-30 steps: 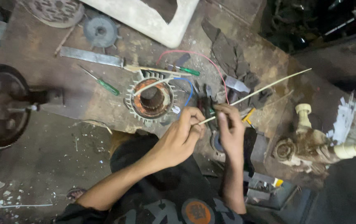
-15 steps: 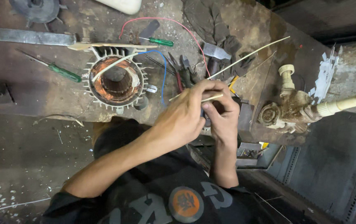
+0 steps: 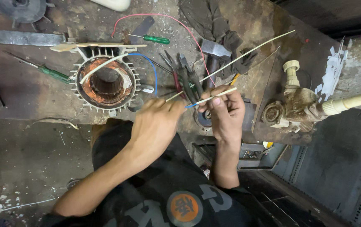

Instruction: The person is repairing an electrical motor by hand. They use a thin stick to push wires into the motor's stator slots and use pliers to adjust and secure the copper windings.

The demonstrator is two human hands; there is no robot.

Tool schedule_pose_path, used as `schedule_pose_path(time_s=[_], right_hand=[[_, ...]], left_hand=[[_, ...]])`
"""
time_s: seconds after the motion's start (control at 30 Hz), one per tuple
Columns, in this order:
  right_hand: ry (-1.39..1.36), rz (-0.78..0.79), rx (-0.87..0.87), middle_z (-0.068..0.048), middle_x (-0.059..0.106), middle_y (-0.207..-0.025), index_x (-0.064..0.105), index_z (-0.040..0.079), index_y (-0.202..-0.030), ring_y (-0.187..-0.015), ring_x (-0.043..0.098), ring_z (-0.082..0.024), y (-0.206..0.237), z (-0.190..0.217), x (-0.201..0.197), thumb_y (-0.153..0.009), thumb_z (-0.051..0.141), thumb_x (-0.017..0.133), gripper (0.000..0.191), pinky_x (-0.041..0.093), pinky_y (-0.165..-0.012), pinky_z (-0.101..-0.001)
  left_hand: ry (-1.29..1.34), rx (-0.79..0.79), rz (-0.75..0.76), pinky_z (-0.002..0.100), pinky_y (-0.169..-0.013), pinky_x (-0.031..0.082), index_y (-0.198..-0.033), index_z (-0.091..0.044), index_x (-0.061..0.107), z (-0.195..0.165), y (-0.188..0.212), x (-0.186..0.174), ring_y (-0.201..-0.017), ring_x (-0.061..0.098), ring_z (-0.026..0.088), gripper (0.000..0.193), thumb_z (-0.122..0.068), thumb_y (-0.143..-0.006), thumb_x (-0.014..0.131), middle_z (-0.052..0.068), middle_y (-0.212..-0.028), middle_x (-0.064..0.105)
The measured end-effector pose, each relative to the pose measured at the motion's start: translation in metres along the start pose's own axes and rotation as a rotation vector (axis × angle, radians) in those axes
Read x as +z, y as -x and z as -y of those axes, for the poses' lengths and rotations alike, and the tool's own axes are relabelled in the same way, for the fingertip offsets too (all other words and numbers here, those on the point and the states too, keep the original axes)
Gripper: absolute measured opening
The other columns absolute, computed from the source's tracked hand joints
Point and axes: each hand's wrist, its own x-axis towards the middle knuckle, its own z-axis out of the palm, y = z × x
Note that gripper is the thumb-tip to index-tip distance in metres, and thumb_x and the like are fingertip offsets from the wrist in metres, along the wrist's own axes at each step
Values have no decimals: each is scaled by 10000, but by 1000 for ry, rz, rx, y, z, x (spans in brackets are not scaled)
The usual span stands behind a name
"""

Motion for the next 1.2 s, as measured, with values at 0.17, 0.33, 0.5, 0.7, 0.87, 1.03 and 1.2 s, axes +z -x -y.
schedule_pose_path(time_s=[0.17,0.33,0.5,0.7,0.87,1.03,1.2], right_hand=[[43,-6,5,-185,717,-1080,608,-19,-1149,-889,713,-220,3,4,-3,-1003,2,701,175,603,-811,-352],[78,32,-11,-194,723,-1079,600,-21,-1155,-879,711,-208,7,-2,4,-988,-5,718,206,601,-833,-341],[-77,-58,-127,-184,718,-1050,592,-20,-1128,-875,718,-223,2,-1,13,-999,5,723,185,608,-812,-358],[57,-78,-168,-180,701,-1070,575,-10,-1136,-944,718,-229,-4,4,17,-1012,1,710,183,616,-839,-352],[83,-28,-144,-162,683,-1098,566,-4,-1146,-968,702,-208,2,0,24,-1005,1,702,195,625,-865,-360],[42,17,-124,-166,684,-1110,564,-2,-1147,-975,699,-214,2,-3,28,-1007,-23,707,201,613,-864,-360],[76,-24,-114,-160,715,-1084,601,8,-1147,-932,715,-202,0,-2,19,-996,-11,708,187,610,-842,-335]], left_hand=[[111,-10,-94,466,-766,476,-1411,-1,503,-13,-5,-5,-884,612,316,506,-113,-942,656,138,-945,694],[158,16,-89,486,-823,503,-1525,-9,350,-24,-13,-5,-966,591,356,727,-69,-875,672,172,-1050,647],[393,-12,-151,480,-768,531,-1418,13,408,-23,-10,-8,-918,632,396,520,-77,-966,650,210,-1069,624],[389,-57,-211,489,-757,527,-1120,-26,549,-19,-6,-13,-869,658,400,151,-87,-1015,638,172,-934,653],[453,-53,-283,470,-789,532,-1159,-14,534,-20,-7,-3,-929,667,385,158,-58,-1026,607,172,-971,661],[481,-11,-358,470,-874,528,-1209,4,508,-19,-7,-3,-1020,660,385,226,-59,-1026,623,173,-1073,657],[141,10,-393,486,-973,466,-1294,-29,544,-17,-1,-25,-1136,614,374,386,-152,-952,673,124,-1187,655]])
